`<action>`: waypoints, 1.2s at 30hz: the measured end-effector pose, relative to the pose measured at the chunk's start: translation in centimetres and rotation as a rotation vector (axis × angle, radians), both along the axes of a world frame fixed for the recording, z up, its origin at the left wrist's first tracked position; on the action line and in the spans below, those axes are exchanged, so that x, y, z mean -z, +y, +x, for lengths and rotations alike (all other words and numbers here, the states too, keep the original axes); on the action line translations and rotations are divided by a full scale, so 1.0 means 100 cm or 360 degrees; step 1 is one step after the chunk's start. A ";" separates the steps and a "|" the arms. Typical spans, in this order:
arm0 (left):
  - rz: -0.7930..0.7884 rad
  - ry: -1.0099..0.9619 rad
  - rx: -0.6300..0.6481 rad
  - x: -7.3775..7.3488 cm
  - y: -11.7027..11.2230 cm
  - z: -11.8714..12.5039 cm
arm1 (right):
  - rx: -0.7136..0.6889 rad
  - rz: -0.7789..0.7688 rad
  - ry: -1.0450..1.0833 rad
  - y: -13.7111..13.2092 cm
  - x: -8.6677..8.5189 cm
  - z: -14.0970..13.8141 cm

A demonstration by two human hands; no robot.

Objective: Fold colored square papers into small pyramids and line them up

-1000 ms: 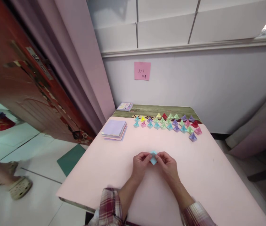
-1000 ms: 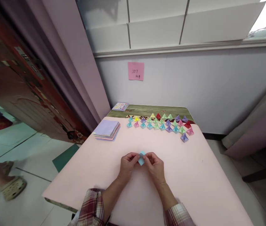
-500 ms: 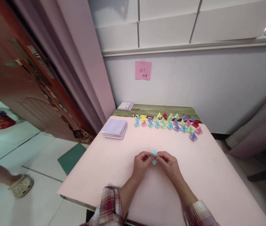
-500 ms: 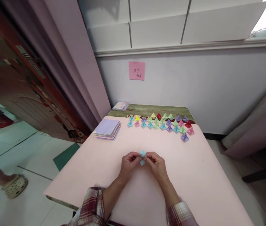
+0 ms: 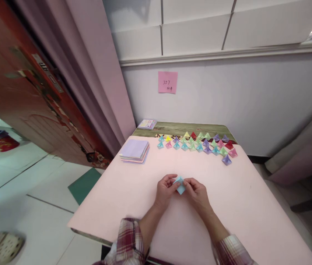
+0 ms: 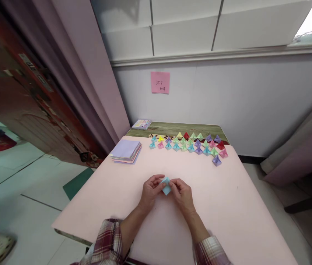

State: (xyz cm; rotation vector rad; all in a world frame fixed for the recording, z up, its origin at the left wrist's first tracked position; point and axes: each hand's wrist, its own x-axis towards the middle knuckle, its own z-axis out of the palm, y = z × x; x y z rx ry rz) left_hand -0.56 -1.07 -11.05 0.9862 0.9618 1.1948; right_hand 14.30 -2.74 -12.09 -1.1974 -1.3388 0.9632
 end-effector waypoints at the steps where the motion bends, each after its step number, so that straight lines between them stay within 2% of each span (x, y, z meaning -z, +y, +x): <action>1: -0.0037 -0.0003 0.0047 0.000 0.001 -0.001 | -0.0008 0.0003 -0.0007 0.000 -0.001 0.000; 6: -0.0088 -0.0013 0.0197 -0.002 0.005 -0.007 | -0.0044 0.0042 -0.0086 -0.002 -0.002 -0.002; 11: 0.0038 0.0060 0.0212 -0.002 0.007 -0.008 | -0.0067 0.0095 -0.0163 -0.001 -0.001 -0.003; 18: 0.0045 0.0091 0.0208 -0.002 0.009 -0.011 | -0.0061 0.0106 -0.0237 -0.003 -0.003 -0.004; 25: 0.0014 0.0129 0.0100 -0.002 0.010 -0.008 | 0.0032 -0.0083 0.0052 -0.002 0.001 -0.007; 30: 0.0012 0.0102 0.0000 0.004 0.010 -0.005 | 0.0006 -0.0220 -0.0036 0.000 0.001 -0.003; 36: -0.0058 0.0152 0.0061 0.002 0.009 -0.006 | -0.0011 -0.0338 0.0077 0.002 0.003 -0.001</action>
